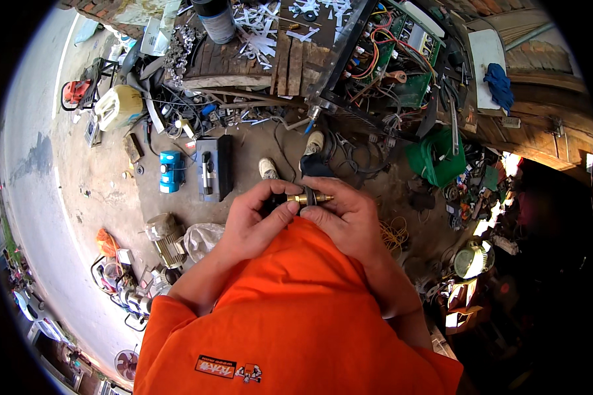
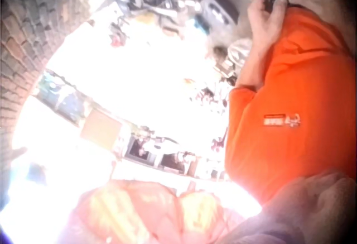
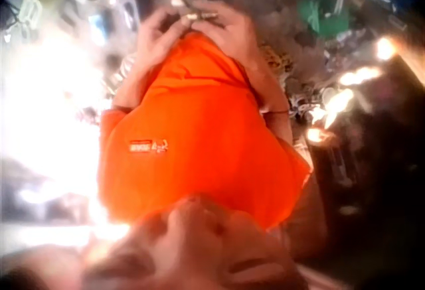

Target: The person repairs an electronic device by hand, manipulating small components and wires inside an open chassis. They use a wrench to tighten a connector and a screwdriver to adjust internal parts, working at a cluttered outdoor workbench.

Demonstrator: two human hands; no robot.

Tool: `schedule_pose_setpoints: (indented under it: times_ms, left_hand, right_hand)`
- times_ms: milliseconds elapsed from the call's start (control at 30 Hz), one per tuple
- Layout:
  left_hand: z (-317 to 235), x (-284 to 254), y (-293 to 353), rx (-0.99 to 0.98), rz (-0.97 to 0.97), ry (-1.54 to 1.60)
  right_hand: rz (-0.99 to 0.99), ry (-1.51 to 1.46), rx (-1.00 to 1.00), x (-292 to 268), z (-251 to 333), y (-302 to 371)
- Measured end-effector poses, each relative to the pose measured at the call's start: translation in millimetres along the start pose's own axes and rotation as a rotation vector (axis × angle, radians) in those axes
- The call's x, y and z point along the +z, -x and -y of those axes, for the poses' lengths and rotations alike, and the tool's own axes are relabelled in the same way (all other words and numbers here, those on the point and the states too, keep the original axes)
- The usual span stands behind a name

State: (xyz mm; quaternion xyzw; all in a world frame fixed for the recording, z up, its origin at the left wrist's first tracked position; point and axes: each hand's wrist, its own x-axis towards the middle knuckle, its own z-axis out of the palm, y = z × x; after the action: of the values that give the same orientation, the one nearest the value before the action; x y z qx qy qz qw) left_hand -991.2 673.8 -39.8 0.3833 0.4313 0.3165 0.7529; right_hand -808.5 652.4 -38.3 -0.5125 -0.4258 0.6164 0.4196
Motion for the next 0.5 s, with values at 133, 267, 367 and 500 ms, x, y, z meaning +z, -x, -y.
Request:
schedule_pose_setpoints:
  times_ms: [133,267,367,500]
  left_hand:
    - [0.0,-16.3,4.8,0.003,0.018,-0.139]
    - [-1.5,-30.2,7.4,-0.017,-0.003,-0.114]
    - [-3.5,-33.7,7.6,-0.062,-0.008,0.006]
    - [0.5,-35.8,7.1,-0.188,-0.074,0.345]
  right_hand:
    - [0.04,0.15,-0.044,4.4,6.1,2.1]
    - [-0.004,0.042,0.075,-1.2,8.4,3.7]
    - [-0.005,-0.148,0.179,-0.9,8.8,1.7]
    - [-0.067,-0.386,0.247,3.1,3.8,-5.8]
